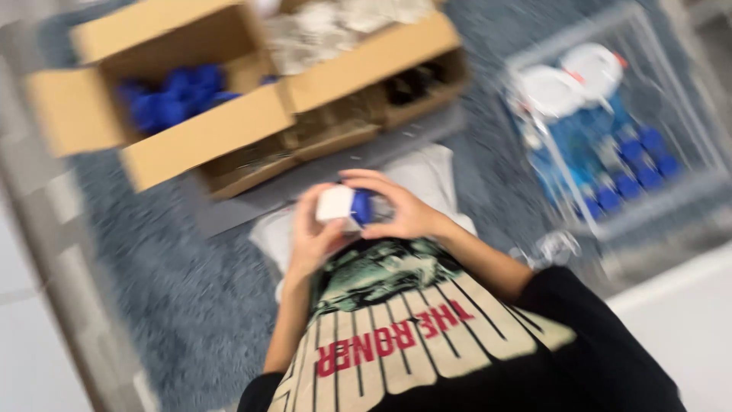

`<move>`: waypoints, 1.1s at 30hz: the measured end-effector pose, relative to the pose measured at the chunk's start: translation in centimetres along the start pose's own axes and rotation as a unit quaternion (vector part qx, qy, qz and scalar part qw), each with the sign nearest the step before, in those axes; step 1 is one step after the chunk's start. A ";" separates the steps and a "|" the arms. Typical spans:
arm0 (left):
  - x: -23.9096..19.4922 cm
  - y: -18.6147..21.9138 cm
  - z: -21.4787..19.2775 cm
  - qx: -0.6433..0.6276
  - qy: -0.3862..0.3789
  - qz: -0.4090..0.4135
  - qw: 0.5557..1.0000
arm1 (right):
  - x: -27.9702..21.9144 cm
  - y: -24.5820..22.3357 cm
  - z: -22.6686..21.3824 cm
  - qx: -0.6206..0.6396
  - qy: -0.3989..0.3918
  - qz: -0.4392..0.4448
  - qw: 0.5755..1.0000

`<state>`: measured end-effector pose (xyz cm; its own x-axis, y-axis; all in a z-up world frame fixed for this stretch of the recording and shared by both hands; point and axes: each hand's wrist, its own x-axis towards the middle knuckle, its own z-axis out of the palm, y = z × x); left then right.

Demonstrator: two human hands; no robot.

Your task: Assembling electrical light fixtures by attaching blue junction boxes using a screwdriver

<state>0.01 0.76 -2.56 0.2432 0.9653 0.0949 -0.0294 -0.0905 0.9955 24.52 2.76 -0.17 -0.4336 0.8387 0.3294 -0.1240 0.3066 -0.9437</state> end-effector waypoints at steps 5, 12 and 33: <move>1.2 3.4 1.1 0.025 -0.032 0.040 0.998 | -1.1 0.4 0.5 0.112 0.041 0.110 0.987; 1.5 3.9 1.6 0.021 -0.087 0.006 0.996 | -3.5 3.1 -6.7 -0.047 0.096 -0.020 0.994; 2.4 -0.6 1.6 0.185 -0.123 -0.045 0.974 | -34.3 12.6 -39.6 -0.650 0.267 0.178 0.689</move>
<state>2.18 2.70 -2.98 0.4545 0.8899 -0.0397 0.3437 -0.1341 0.9295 73.21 -4.34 -22.26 0.2032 0.9043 0.3756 0.9598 -0.1080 -0.2591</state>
